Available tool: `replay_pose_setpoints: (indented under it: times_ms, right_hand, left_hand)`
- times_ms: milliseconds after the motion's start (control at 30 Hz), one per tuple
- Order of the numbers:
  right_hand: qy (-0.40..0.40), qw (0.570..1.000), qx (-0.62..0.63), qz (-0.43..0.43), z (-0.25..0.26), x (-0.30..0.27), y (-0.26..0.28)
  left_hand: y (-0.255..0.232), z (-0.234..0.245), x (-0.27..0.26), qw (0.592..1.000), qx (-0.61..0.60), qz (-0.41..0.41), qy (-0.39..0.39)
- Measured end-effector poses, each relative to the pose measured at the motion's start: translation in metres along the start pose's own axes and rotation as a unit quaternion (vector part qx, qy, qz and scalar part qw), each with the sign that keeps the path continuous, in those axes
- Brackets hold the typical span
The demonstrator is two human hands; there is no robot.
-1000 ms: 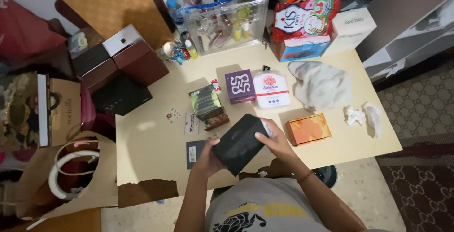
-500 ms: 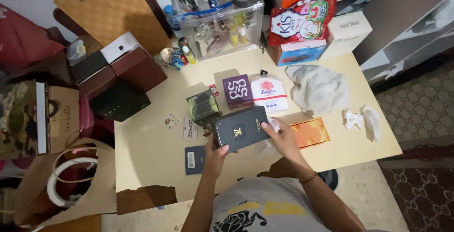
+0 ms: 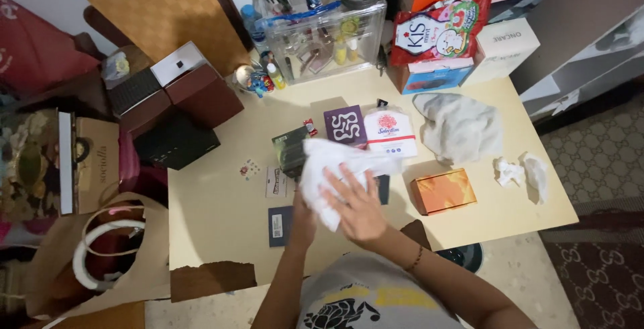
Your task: The recorder is wiping and cleaning various product boxes and items on a cluttered desk using a cloth.
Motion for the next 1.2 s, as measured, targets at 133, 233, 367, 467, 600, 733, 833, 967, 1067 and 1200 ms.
replay_pose_setpoints:
  times_ms: [133, 233, 367, 467, 600, 733, 833, 967, 1067, 1200]
  right_hand:
    - [0.009, 0.991, -0.107, -0.076, 0.004, -0.007, -0.024]
    - [-0.011, 0.987, 0.009, -0.160, 0.025, 0.012, -0.018]
    - [-0.008, 0.984, 0.057, -0.168, 0.030, 0.022, -0.012]
    - [0.040, 0.981, 0.099, -0.164, 0.027, 0.032, -0.003]
    - [0.095, 0.968, 0.192, -0.133, 0.029, 0.073, 0.004]
    - [0.198, 0.930, 0.255, -0.177, 0.001, 0.052, -0.022]
    - [0.266, 0.815, 0.352, -0.376, -0.027, 0.016, -0.046]
    - [0.178, 0.704, 0.467, -0.505, -0.072, -0.042, -0.054]
    - [0.101, 0.704, 0.421, -0.563, -0.057, -0.017, -0.016]
    - [0.074, 0.684, 0.437, -0.579, -0.066, -0.060, -0.025]
  left_hand:
    - [-0.048, 0.017, 0.010, 0.979, -0.055, 0.191, -0.049]
    - [-0.061, 0.030, 0.014, 0.974, -0.116, 0.190, -0.049]
    - [-0.050, 0.047, 0.016, 0.983, -0.161, 0.084, -0.038]
    - [-0.042, 0.054, 0.016, 0.994, -0.094, 0.059, 0.002]
    - [-0.045, 0.059, 0.012, 0.992, -0.095, 0.076, 0.026]
    - [-0.014, 0.076, 0.004, 0.985, -0.044, 0.165, -0.002]
    - [-0.034, 0.069, 0.006, 0.971, -0.186, 0.146, -0.020]
    - [-0.007, 0.062, 0.005, 0.926, -0.288, 0.202, -0.137]
    - [0.020, 0.066, 0.005, 0.906, -0.338, 0.176, -0.185]
    - [-0.028, 0.067, 0.008, 0.904, -0.307, 0.218, -0.202]
Point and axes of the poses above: each hand's wrist, its own x-axis towards the middle knuckle, its own z-axis out of the back of the hand, y = z × x, the point moved 2 cm from there along x, towards the middle knuckle, and after that the axes turned 10 degrees about -y, right-handed, at the moved point
